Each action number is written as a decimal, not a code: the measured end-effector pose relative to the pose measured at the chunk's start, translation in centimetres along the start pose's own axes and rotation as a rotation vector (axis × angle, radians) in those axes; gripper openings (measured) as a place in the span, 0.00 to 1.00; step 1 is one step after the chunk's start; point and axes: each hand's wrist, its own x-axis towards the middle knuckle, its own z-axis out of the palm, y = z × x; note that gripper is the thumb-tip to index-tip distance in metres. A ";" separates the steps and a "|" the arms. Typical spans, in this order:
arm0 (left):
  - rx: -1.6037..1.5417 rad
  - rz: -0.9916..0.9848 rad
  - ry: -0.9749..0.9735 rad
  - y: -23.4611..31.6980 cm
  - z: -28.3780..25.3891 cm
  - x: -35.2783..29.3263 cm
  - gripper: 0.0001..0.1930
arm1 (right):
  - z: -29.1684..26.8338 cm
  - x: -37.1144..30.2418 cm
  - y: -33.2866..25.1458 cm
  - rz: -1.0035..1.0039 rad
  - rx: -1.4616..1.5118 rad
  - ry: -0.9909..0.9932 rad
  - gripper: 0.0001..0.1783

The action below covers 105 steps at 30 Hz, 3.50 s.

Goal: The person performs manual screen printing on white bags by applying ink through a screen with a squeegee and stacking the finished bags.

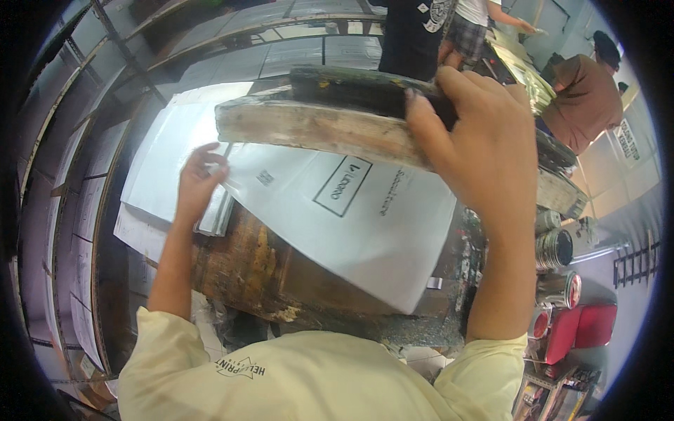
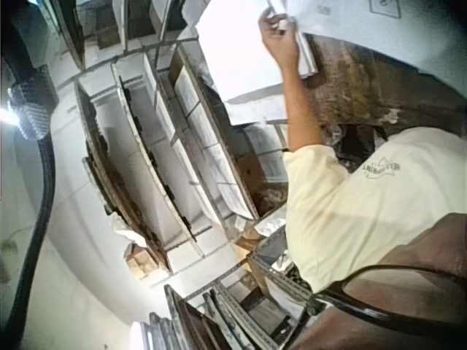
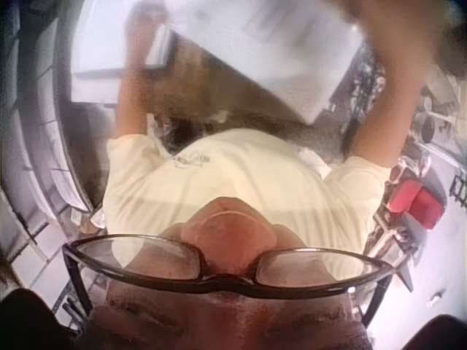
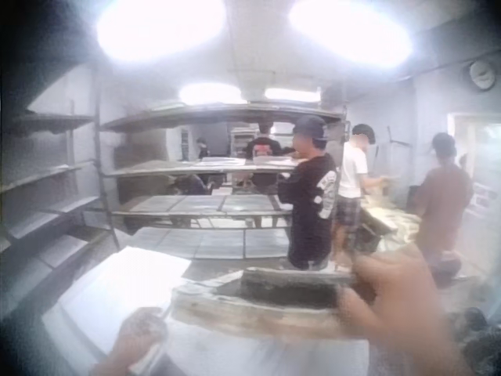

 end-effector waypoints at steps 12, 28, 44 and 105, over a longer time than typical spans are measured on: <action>0.599 -0.130 -0.031 -8.8 -22.7 19.1 0.11 | 0.1 0.0 0.3 0.044 -0.027 -0.058 0.19; 1.693 0.217 0.699 -16.7 -18.3 23.4 0.31 | -0.3 -1.2 2.7 0.029 -0.023 -0.163 0.32; 0.298 -0.113 0.731 -2.7 -11.6 -10.3 0.17 | 0.7 -1.8 0.5 -0.014 -0.096 -0.083 0.21; 1.433 -0.063 -0.045 -12.1 -4.9 7.7 0.12 | 0.9 -1.3 0.5 -0.022 0.083 0.023 0.23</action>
